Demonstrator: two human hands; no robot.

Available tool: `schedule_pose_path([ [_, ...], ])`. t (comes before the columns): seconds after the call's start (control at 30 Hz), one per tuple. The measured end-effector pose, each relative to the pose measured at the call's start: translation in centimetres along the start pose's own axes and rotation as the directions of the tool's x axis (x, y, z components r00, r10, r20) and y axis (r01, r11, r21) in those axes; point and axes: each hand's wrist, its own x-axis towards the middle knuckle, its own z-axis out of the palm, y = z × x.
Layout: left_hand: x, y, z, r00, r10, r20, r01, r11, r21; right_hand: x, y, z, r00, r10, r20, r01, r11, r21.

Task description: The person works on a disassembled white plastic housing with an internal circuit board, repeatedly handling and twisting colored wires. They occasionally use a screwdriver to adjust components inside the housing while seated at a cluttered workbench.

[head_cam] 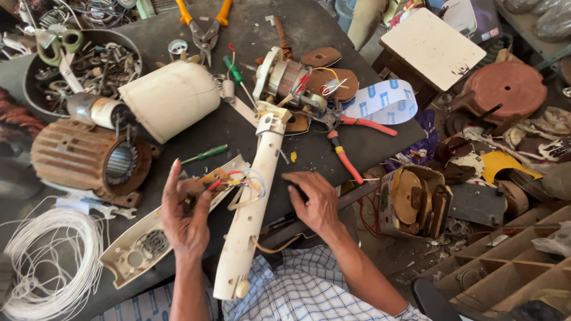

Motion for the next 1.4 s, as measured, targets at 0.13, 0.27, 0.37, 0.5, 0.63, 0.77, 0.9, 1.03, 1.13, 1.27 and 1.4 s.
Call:
schedule_pose_path([
  [0.13,0.0,-0.1,0.0,1.000,0.013,-0.011,-0.012,1.000,0.014,0.2,0.3,-0.1,1.000,-0.014,0.004,0.014,1.000,0.009],
  [0.27,-0.2,0.1,0.3,0.999,0.020,-0.030,-0.019,0.999,0.036,0.7,0.9,-0.1,0.999,-0.044,0.010,0.044,0.999,-0.003],
  [0.37,-0.1,0.3,0.4,0.999,-0.010,-0.049,0.012,0.999,0.051,1.7,1.5,-0.1,0.998,-0.023,0.051,0.025,0.999,-0.021],
  [0.5,-0.2,0.6,0.7,0.996,-0.047,-0.078,0.050,0.998,0.047,2.4,2.1,-0.2,0.998,-0.033,0.059,0.032,0.999,0.012],
  [0.63,-0.3,0.8,0.8,0.991,-0.083,-0.103,0.089,0.994,0.056,2.5,2.5,-0.3,0.996,-0.059,0.060,0.057,0.997,0.043],
  [0.77,-0.1,1.0,1.1,0.993,-0.053,-0.103,0.060,0.996,0.065,2.5,2.7,-0.3,0.996,-0.066,0.066,0.062,0.996,0.062],
  [0.9,-0.1,1.3,1.1,0.994,-0.052,-0.096,0.055,0.998,0.035,2.5,2.8,-0.4,0.995,-0.073,0.066,0.067,0.995,0.079],
  [1.03,0.0,1.3,1.0,0.993,-0.050,-0.105,0.052,0.999,0.016,2.4,2.7,-0.4,0.995,-0.071,0.065,0.066,0.995,0.075],
  [1.13,0.1,1.2,1.0,0.994,-0.041,-0.101,0.042,0.999,0.010,2.4,2.7,-0.4,0.996,-0.074,0.053,0.071,0.996,0.059],
  [1.27,0.2,1.0,1.0,0.995,-0.024,-0.095,0.024,1.000,0.000,2.3,2.5,-0.4,0.997,-0.076,0.034,0.075,0.996,0.043],
  [1.4,0.1,0.9,0.8,0.992,-0.067,-0.107,0.064,0.998,-0.030,2.2,2.4,-0.3,0.996,-0.083,0.022,0.082,0.996,0.032],
])
